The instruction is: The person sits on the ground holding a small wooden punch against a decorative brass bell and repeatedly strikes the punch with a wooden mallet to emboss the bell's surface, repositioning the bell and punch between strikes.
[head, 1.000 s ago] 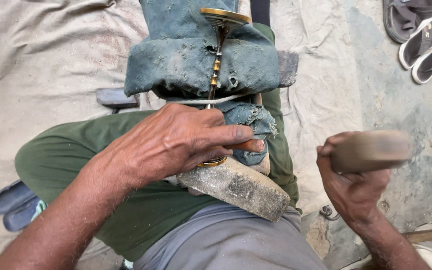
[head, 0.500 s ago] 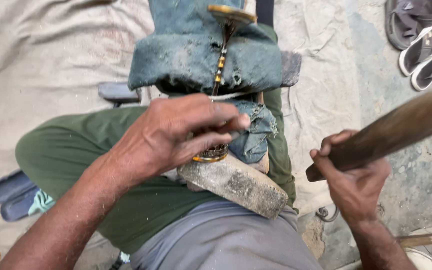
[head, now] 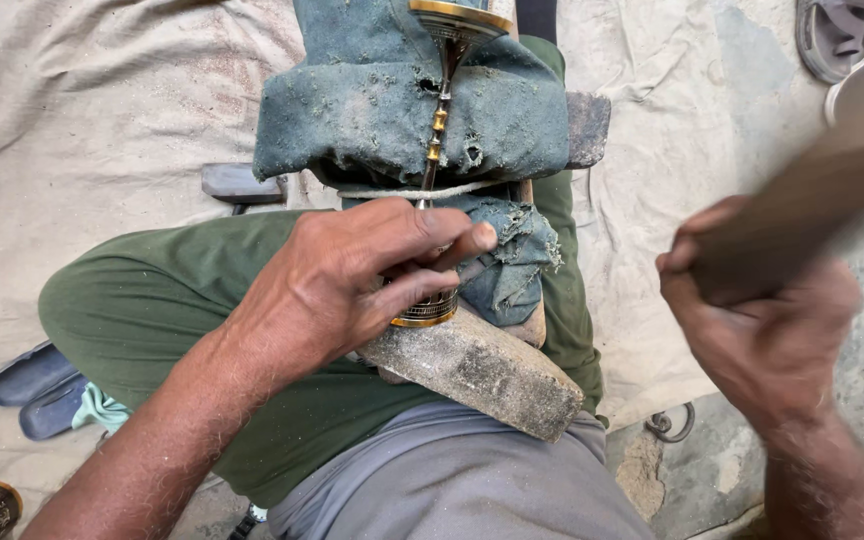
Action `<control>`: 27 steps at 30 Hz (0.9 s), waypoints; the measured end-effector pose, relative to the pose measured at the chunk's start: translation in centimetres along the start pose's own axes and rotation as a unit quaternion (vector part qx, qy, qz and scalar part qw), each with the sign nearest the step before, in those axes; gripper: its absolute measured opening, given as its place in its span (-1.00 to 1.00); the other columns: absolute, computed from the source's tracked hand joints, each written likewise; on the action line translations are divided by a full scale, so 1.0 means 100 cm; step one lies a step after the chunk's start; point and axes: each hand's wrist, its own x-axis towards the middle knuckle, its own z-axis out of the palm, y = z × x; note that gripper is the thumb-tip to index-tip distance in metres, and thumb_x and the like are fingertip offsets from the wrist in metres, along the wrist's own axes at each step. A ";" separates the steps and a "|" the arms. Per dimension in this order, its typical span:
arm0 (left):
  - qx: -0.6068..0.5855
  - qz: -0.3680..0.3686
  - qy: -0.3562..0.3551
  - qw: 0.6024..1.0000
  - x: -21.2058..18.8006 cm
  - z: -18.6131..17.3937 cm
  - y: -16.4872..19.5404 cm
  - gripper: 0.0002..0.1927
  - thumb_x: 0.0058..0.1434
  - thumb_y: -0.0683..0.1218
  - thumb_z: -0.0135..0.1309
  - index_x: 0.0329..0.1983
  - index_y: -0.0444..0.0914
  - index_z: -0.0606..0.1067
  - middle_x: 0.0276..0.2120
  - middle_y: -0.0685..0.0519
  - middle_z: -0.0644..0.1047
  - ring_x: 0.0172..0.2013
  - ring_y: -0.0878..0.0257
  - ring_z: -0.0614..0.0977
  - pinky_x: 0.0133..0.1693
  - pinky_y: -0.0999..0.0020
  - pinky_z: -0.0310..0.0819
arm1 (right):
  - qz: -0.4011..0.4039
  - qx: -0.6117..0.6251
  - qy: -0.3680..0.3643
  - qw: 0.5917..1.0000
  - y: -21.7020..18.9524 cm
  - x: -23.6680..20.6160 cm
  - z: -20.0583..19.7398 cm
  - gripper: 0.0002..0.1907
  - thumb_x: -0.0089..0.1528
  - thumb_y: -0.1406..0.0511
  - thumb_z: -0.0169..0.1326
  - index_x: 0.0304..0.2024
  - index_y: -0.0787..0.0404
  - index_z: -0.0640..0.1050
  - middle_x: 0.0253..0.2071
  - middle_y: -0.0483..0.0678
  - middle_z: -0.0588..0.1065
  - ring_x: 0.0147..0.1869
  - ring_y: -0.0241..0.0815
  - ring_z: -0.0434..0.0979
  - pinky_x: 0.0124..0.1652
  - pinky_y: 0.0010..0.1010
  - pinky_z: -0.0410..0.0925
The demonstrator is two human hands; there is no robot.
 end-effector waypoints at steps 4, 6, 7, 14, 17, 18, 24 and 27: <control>0.035 -0.009 -0.012 0.999 0.004 -0.001 0.003 -0.52 0.14 -0.10 0.34 0.14 -0.15 0.54 -0.30 0.07 0.60 -0.33 0.14 0.66 -0.29 0.25 0.56 | 0.031 -0.053 -0.039 0.997 0.009 0.008 -0.001 -0.78 0.23 0.51 0.23 -0.08 0.36 0.54 -0.33 0.03 0.55 -0.33 -0.22 0.57 -0.30 -0.31 0.51; 0.023 -0.008 -0.002 1.000 0.006 -0.001 0.002 -0.53 0.14 -0.10 0.33 0.13 -0.17 0.52 -0.19 0.06 0.63 -0.32 0.15 0.67 -0.27 0.27 0.57 | 0.038 0.140 0.010 0.989 0.009 0.007 0.000 -0.77 0.29 0.52 0.21 -0.04 0.28 0.50 -0.25 -0.02 0.53 -0.23 -0.28 0.56 -0.18 -0.37 0.53; 0.017 -0.010 0.002 1.000 0.006 -0.001 0.002 -0.53 0.14 -0.09 0.33 0.13 -0.18 0.52 -0.14 0.05 0.64 -0.31 0.16 0.67 -0.27 0.28 0.58 | 0.047 0.216 0.035 0.975 0.008 0.006 -0.001 -0.75 0.31 0.53 0.21 -0.02 0.24 0.48 -0.22 -0.05 0.53 -0.19 -0.31 0.55 -0.13 -0.39 0.53; 0.001 -0.020 -0.004 1.000 -0.004 0.003 -0.004 -0.55 0.17 -0.12 0.32 0.15 -0.11 0.55 -0.12 0.08 0.66 -0.28 0.24 0.70 -0.23 0.35 0.61 | 0.079 -0.101 -0.118 0.985 0.005 0.009 -0.005 -0.74 0.19 0.51 0.17 -0.07 0.27 0.53 -0.34 -0.02 0.54 -0.42 -0.22 0.55 -0.42 -0.29 0.51; -0.011 -0.002 0.053 0.999 -0.015 0.002 -0.019 -0.60 0.26 -0.13 0.32 0.16 -0.10 0.53 -0.03 0.08 0.66 -0.14 0.31 0.75 -0.12 0.43 0.65 | 0.098 -0.145 -0.117 0.978 0.021 0.006 0.019 -0.76 0.18 0.44 0.22 -0.12 0.28 0.51 -0.41 0.00 0.51 -0.48 -0.22 0.50 -0.46 -0.30 0.49; -0.002 -0.015 0.079 0.997 -0.022 -0.003 -0.025 -0.59 0.27 -0.13 0.33 0.16 -0.11 0.52 -0.04 0.07 0.65 -0.11 0.30 0.75 -0.10 0.42 0.65 | 0.109 -0.103 -0.099 0.984 0.024 0.003 0.026 -0.78 0.19 0.41 0.24 -0.14 0.28 0.50 -0.42 -0.01 0.50 -0.48 -0.23 0.50 -0.45 -0.32 0.49; 0.009 -0.156 0.076 0.985 -0.042 0.001 -0.053 -0.54 0.16 -0.16 0.33 0.15 -0.18 0.55 -0.15 0.05 0.70 -0.24 0.28 0.73 -0.38 0.39 0.63 | 0.072 0.107 -0.200 0.971 0.007 -0.014 0.071 -0.75 0.05 0.46 0.21 -0.23 0.24 0.51 -0.42 -0.13 0.50 -0.47 -0.32 0.50 -0.45 -0.44 0.48; 0.007 -0.113 0.094 0.989 -0.048 0.005 -0.047 -0.55 0.19 -0.15 0.31 0.16 -0.17 0.55 -0.14 0.05 0.69 -0.22 0.30 0.73 -0.32 0.42 0.66 | 0.153 0.189 -0.247 0.938 -0.012 -0.015 0.072 -0.68 0.01 0.52 0.13 -0.16 0.28 0.52 -0.49 -0.10 0.41 -0.49 -0.27 0.39 -0.51 -0.43 0.29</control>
